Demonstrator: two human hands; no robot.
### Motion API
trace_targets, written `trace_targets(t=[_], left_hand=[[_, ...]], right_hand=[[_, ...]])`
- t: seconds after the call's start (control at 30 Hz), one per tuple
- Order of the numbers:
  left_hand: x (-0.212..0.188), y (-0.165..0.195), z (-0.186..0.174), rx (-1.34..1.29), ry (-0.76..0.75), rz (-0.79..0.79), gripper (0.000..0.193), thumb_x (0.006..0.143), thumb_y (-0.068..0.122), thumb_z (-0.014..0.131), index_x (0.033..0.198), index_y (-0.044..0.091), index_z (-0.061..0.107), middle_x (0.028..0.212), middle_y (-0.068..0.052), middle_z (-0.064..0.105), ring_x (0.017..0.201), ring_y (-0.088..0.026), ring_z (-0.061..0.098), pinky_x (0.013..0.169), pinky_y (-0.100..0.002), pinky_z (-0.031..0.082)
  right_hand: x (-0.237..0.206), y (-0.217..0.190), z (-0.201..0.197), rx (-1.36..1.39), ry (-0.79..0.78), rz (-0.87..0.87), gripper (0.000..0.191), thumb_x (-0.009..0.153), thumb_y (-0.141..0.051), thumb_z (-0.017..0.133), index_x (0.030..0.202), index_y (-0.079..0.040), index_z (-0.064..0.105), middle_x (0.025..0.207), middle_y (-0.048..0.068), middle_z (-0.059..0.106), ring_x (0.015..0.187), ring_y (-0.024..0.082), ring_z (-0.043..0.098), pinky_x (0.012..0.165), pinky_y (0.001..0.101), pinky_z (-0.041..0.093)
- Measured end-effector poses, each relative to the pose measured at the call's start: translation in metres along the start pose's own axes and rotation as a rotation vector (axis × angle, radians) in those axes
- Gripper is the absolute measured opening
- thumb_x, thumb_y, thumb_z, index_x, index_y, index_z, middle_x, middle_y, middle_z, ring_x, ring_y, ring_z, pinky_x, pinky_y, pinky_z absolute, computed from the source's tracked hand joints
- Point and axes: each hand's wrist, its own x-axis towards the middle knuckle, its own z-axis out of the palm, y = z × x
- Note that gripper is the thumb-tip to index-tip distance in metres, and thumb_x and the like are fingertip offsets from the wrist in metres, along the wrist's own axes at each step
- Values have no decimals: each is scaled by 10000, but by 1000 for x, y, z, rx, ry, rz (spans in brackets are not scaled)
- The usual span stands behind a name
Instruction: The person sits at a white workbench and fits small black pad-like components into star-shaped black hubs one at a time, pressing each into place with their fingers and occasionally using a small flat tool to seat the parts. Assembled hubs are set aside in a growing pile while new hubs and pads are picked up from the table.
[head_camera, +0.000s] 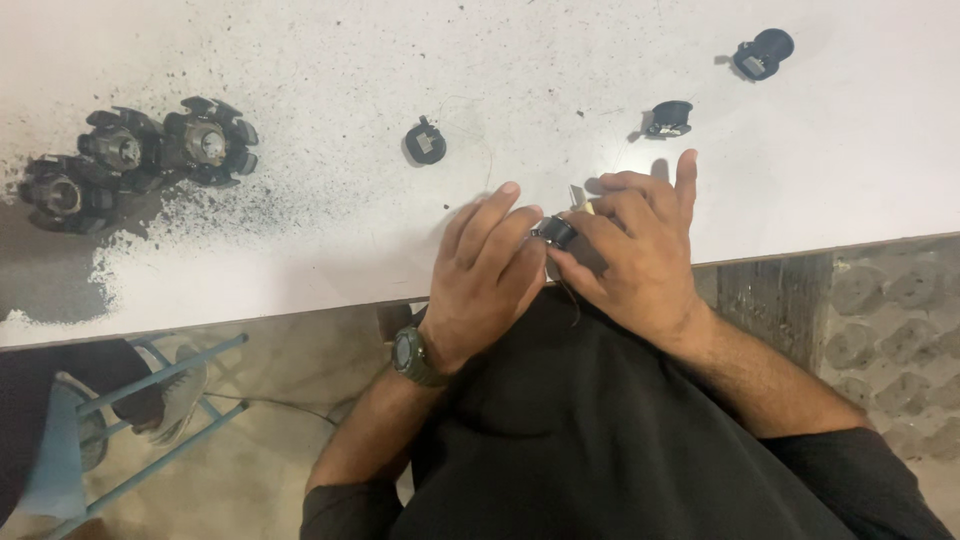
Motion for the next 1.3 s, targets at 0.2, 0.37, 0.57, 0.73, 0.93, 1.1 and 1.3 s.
trace_targets(t=[0.2, 0.37, 0.57, 0.73, 0.93, 1.1, 1.3], left_hand=[[14, 2, -5, -211, -53, -203, 187, 869, 62, 769, 966, 80, 611, 1253, -58, 587, 1250, -280, 582, 1003, -442, 519], [18, 5, -11, -310, -66, -377, 182, 858, 75, 768, 951, 87, 612, 1149, -64, 648, 1010, -283, 648, 837, -397, 533], [16, 3, -14, -384, -123, -546, 144, 865, 63, 742, 933, 78, 616, 1030, -36, 687, 660, -181, 638, 604, -329, 528], [17, 5, -17, -362, -67, -486, 160, 875, 75, 755, 966, 83, 623, 967, -36, 662, 684, -188, 621, 612, -328, 508], [26, 2, -18, -484, -135, -502, 116, 904, 110, 750, 981, 87, 666, 894, -31, 674, 634, -152, 620, 570, -305, 498], [24, -5, -11, -585, -194, -571, 82, 924, 99, 730, 950, 74, 656, 749, -20, 650, 601, -106, 593, 534, -284, 462], [18, -10, -6, -698, -218, -625, 63, 947, 86, 713, 939, 75, 652, 729, -5, 649, 584, -63, 557, 498, -262, 426]], right_hand=[[3, 4, -7, -21, -71, -73, 386, 836, -253, 902, 1145, -80, 749, 1129, 86, 584, 1333, 326, 497, 1284, 670, 57], [2, 4, -7, -9, -66, -79, 376, 817, -270, 916, 1098, -83, 750, 1139, 87, 594, 1317, 325, 500, 1278, 679, 65], [1, 5, -5, 8, -39, -34, 349, 847, -279, 921, 1090, -92, 754, 1139, 71, 594, 1311, 312, 500, 1280, 680, 88], [2, 5, -6, 3, -48, -28, 377, 828, -280, 919, 1110, -86, 759, 1122, 77, 589, 1301, 317, 503, 1269, 696, 108], [3, 3, -7, -9, -47, -26, 372, 813, -273, 920, 1095, -92, 760, 1125, 81, 595, 1295, 319, 508, 1259, 712, 124], [4, 4, -8, -9, -66, -30, 369, 806, -261, 917, 1101, -98, 766, 1116, 74, 592, 1293, 317, 505, 1246, 719, 127], [6, 2, -10, 8, -55, -13, 391, 808, -278, 920, 1127, -109, 769, 1102, 64, 577, 1296, 309, 497, 1243, 734, 146]])
